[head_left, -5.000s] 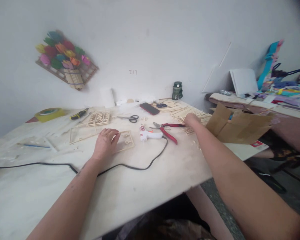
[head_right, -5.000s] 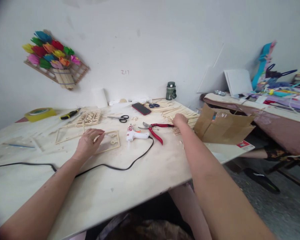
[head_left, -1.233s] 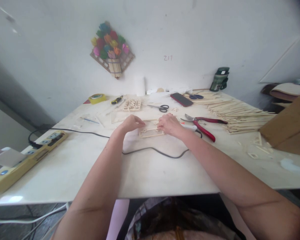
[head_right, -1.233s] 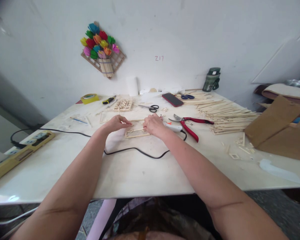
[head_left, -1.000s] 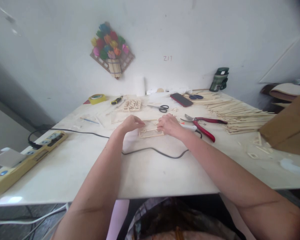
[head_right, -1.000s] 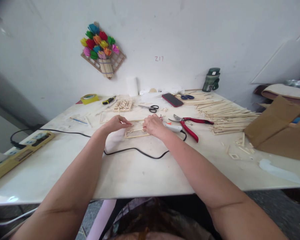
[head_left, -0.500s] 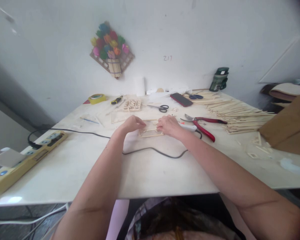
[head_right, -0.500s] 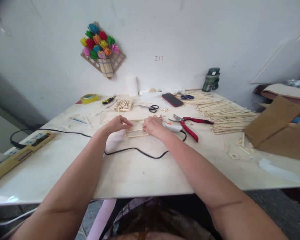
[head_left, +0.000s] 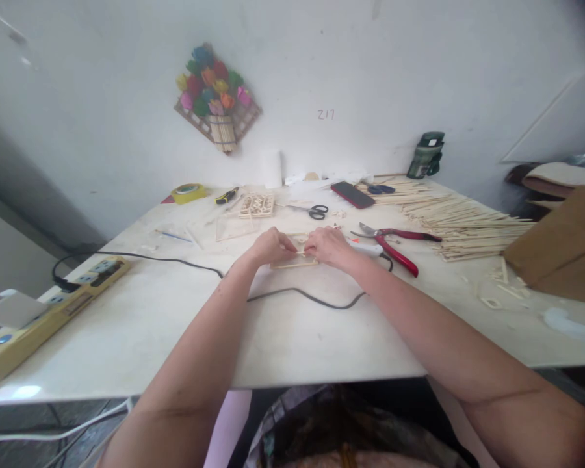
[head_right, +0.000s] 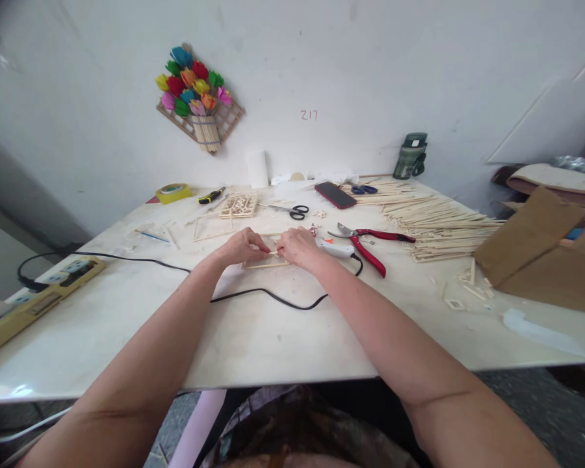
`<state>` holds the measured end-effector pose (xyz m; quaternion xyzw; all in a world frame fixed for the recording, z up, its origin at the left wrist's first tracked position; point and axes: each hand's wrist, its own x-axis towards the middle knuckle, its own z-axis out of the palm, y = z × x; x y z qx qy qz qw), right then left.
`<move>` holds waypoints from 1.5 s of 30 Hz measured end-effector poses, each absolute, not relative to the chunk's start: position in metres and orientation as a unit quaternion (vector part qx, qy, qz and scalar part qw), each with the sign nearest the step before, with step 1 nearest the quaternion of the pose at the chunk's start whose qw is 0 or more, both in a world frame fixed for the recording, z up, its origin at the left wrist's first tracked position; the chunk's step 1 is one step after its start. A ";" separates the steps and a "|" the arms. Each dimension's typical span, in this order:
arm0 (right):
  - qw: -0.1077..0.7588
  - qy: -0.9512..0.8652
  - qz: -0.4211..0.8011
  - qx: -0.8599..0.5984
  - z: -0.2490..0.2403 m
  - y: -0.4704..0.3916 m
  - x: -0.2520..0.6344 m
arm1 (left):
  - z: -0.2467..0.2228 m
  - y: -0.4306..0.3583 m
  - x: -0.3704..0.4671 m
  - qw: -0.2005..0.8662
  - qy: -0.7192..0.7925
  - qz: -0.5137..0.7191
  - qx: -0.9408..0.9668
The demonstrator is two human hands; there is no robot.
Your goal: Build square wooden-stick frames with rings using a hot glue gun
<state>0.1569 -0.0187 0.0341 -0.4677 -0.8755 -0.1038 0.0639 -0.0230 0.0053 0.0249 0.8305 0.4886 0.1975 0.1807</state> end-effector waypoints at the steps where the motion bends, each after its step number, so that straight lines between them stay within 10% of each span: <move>1: 0.065 -0.876 -0.104 -0.467 0.034 -0.019 0.157 | 0.024 0.005 -0.022 0.167 0.488 0.196 0.834; 31: 0.066 -0.884 -0.107 -0.450 0.034 -0.019 0.159 | 0.021 0.002 -0.016 0.054 0.401 0.207 0.891; 45: 0.252 -0.816 -0.010 -0.521 0.059 -0.016 0.199 | 0.030 -0.006 -0.018 0.331 0.470 0.314 0.755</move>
